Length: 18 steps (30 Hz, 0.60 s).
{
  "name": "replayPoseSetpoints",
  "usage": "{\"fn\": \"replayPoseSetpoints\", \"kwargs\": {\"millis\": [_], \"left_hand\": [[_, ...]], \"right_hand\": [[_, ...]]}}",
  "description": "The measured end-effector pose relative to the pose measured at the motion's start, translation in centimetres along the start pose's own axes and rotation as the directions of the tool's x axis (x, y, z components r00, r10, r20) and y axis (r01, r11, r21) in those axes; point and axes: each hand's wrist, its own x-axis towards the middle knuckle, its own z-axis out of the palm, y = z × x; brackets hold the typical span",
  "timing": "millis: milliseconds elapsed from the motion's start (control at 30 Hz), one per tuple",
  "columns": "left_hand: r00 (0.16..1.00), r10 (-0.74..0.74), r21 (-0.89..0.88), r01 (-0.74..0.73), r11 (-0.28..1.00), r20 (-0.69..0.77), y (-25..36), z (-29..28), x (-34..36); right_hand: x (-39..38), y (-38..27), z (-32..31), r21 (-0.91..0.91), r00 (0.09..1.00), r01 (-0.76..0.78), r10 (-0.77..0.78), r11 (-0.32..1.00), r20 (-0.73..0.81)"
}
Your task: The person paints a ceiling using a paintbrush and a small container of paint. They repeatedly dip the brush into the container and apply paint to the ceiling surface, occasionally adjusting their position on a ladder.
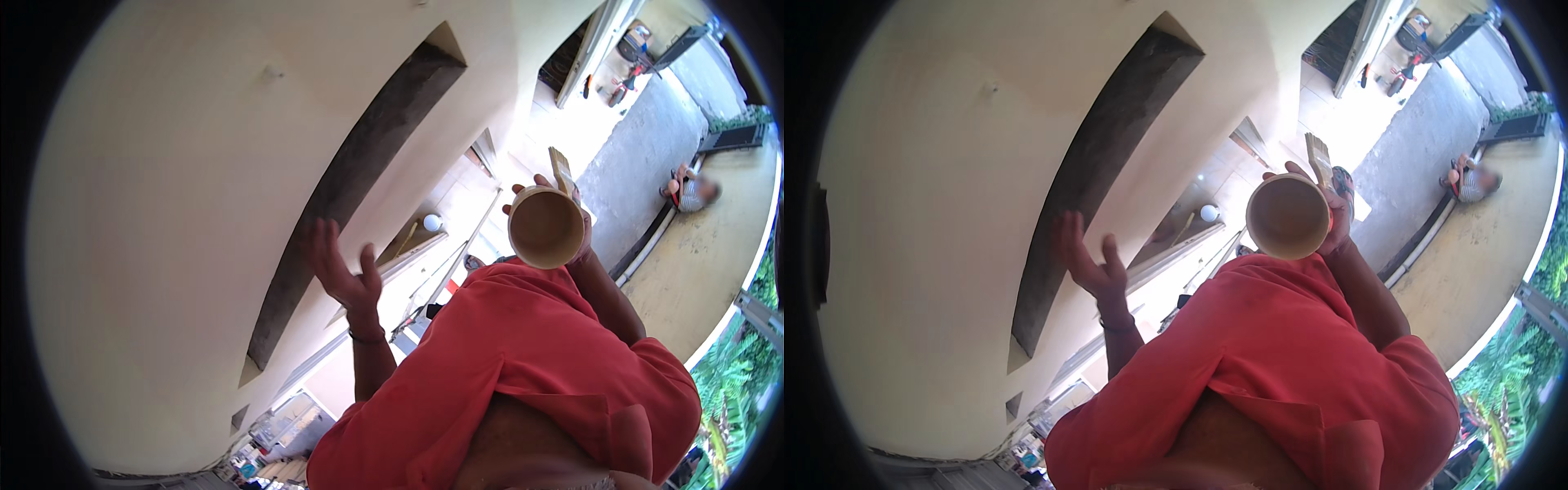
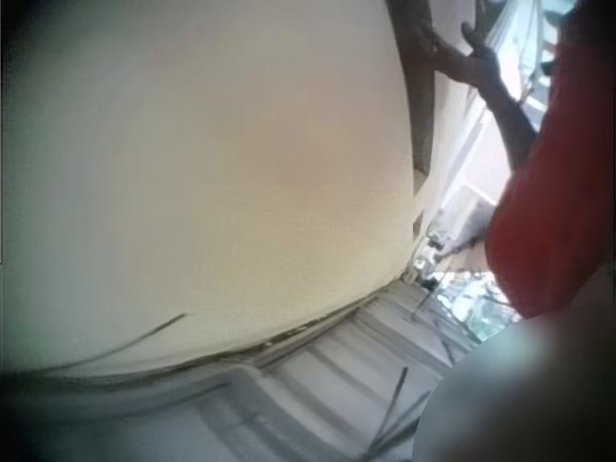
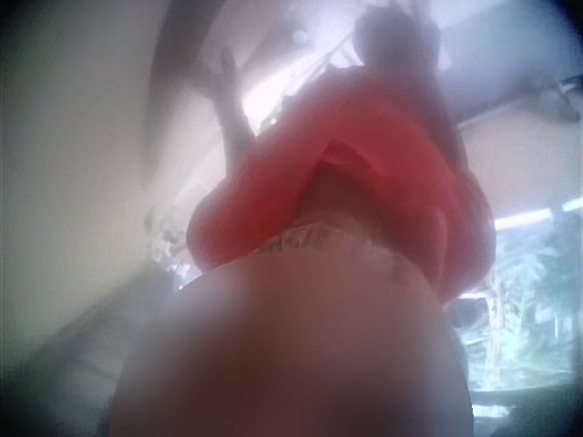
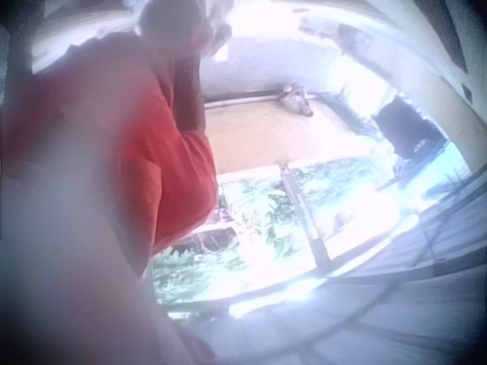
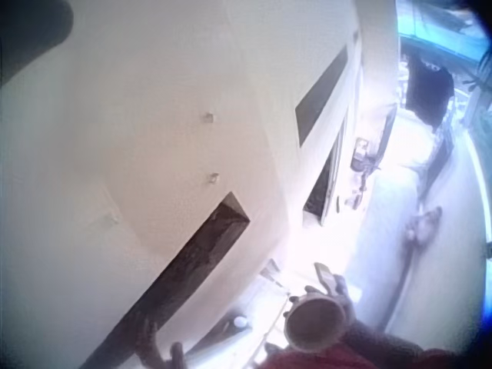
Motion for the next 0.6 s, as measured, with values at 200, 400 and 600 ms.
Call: {"fn": "replayPoseSetpoints", "kwargs": {"millis": [200,400,600], "left_hand": [[0.971,-0.234,-0.113,0.228,0.967,-0.044,4.1,-1.0,-8.2],[0.704,-0.65,-0.059,0.69,0.722,0.287,3.2,2.4,-21.2],[0.239,-0.857,0.153,0.928,0.341,0.457,3.3,4.2,-26.7]], "right_hand": [[0.2,-1.1,-1.0,0.021,0.999,-0.033,0.033,0.999,-0.009],[0.3,-1.7,-2.0,-0.035,0.991,-0.086,0.082,0.996,-0.109],[0.2,-2.1,-1.8,-0.016,0.987,-0.115,0.112,0.993,-0.117]]}}
